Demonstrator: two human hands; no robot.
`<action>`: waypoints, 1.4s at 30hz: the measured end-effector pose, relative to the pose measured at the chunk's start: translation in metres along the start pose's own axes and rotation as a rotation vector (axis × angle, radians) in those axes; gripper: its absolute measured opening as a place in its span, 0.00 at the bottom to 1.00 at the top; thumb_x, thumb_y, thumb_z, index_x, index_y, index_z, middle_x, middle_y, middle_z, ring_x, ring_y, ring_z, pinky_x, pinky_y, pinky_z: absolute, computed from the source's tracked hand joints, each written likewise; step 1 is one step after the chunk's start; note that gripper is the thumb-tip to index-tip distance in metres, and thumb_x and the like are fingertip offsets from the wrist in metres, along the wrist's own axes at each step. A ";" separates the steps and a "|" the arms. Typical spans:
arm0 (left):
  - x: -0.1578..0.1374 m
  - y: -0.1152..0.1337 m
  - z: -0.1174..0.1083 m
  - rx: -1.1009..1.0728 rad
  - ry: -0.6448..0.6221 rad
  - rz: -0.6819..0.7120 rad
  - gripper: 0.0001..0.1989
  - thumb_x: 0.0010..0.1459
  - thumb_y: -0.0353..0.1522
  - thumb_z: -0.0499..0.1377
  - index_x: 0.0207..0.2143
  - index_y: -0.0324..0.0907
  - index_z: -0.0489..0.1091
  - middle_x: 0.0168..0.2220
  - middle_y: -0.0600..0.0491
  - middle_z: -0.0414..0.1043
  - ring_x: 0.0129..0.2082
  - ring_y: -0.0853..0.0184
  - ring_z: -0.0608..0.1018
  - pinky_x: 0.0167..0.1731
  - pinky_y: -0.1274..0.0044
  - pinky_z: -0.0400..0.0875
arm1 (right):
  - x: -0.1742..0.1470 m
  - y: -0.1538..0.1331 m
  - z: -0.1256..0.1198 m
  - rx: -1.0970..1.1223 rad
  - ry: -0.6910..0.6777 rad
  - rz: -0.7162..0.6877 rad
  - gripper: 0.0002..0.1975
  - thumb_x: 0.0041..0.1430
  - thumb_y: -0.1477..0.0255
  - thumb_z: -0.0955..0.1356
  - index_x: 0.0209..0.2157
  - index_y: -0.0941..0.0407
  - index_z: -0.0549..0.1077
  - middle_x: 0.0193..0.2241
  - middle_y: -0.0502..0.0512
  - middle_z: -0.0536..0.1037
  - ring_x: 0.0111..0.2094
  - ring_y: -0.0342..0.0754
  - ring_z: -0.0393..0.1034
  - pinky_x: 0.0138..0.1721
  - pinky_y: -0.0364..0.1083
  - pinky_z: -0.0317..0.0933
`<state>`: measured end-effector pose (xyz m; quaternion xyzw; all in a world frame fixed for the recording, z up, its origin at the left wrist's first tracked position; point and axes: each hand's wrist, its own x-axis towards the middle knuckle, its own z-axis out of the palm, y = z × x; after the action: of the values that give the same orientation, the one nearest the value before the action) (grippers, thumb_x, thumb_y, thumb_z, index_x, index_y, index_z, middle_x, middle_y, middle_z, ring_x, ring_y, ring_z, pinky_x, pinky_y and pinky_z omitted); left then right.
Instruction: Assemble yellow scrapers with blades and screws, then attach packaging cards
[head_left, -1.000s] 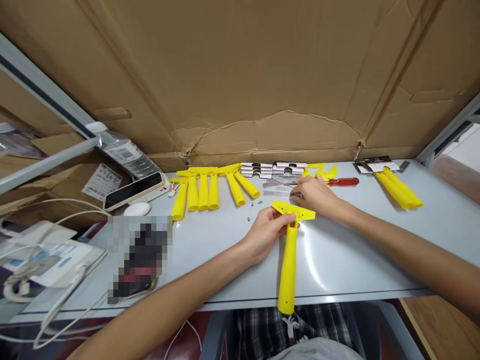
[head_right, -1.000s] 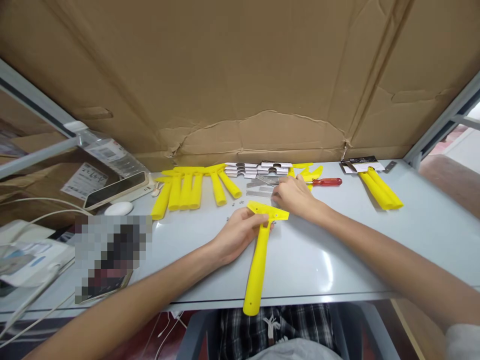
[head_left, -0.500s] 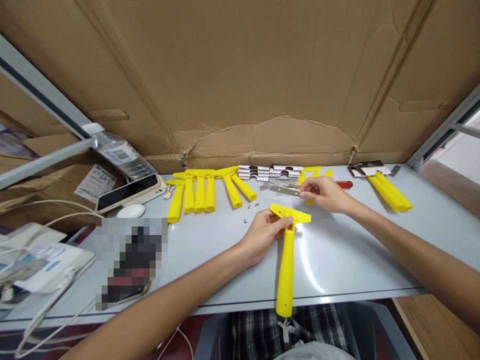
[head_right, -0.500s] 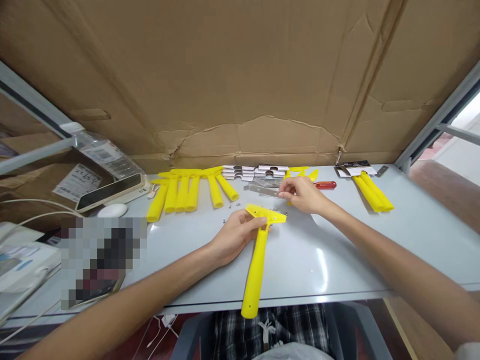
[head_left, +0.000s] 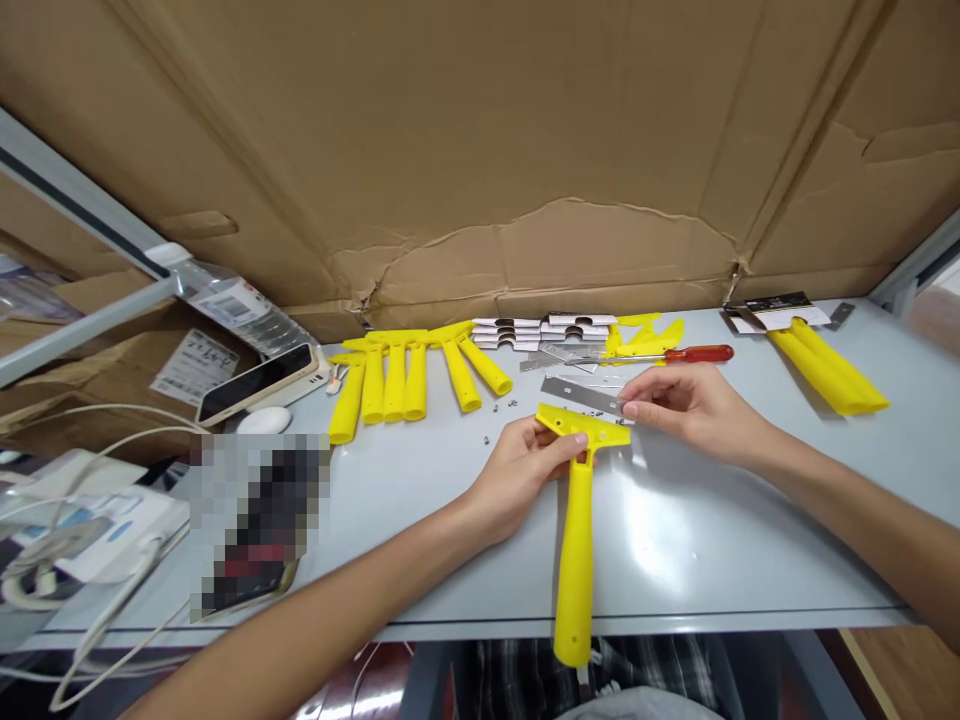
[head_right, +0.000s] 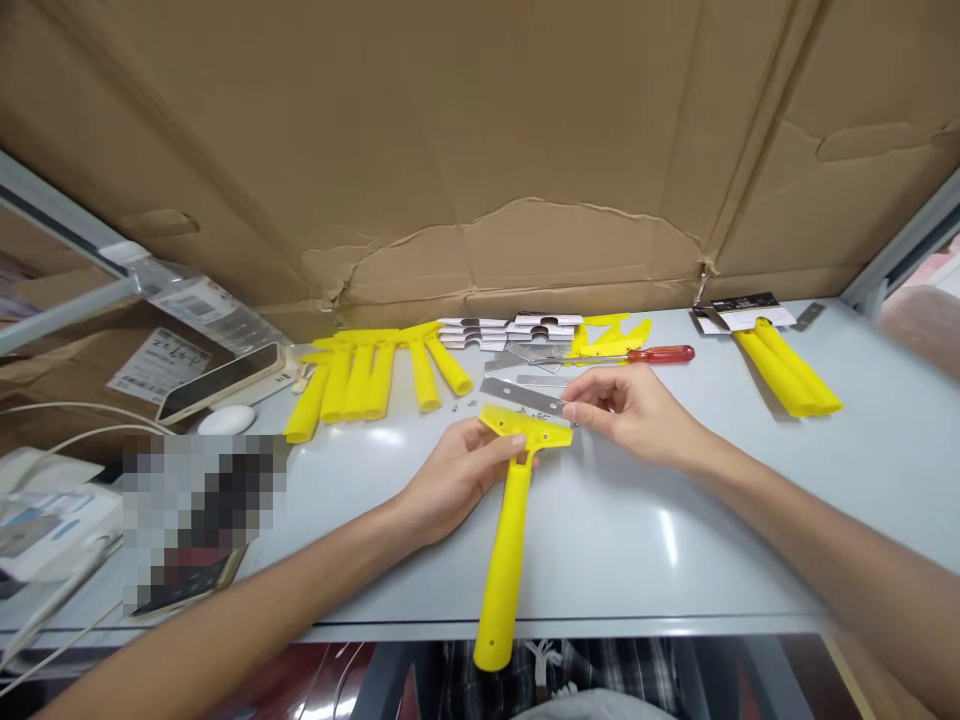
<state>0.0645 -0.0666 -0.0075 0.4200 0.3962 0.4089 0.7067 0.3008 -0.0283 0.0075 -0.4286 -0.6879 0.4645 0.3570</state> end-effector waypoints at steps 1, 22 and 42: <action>0.000 0.001 0.000 -0.001 0.001 -0.004 0.12 0.51 0.37 0.73 0.35 0.40 0.79 0.36 0.48 0.79 0.37 0.62 0.78 0.45 0.69 0.73 | 0.000 0.000 0.000 0.002 0.001 0.001 0.18 0.55 0.54 0.76 0.37 0.54 0.81 0.30 0.55 0.79 0.29 0.45 0.69 0.30 0.47 0.62; 0.000 -0.001 0.000 -0.013 0.008 0.014 0.17 0.52 0.39 0.74 0.40 0.38 0.79 0.38 0.48 0.79 0.38 0.64 0.77 0.44 0.70 0.73 | 0.000 0.002 0.005 0.076 -0.038 0.007 0.13 0.48 0.61 0.79 0.31 0.55 0.81 0.41 0.57 0.81 0.43 0.50 0.75 0.44 0.49 0.68; -0.001 0.003 0.003 0.012 0.038 0.005 0.20 0.54 0.45 0.72 0.36 0.37 0.78 0.35 0.48 0.78 0.34 0.66 0.78 0.39 0.73 0.72 | -0.006 0.000 0.004 -0.001 -0.183 -0.033 0.16 0.56 0.71 0.71 0.47 0.54 0.80 0.32 0.51 0.70 0.32 0.42 0.65 0.34 0.44 0.61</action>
<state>0.0665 -0.0670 -0.0033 0.4175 0.4111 0.4159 0.6955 0.2993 -0.0356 0.0058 -0.3730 -0.7250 0.4953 0.2998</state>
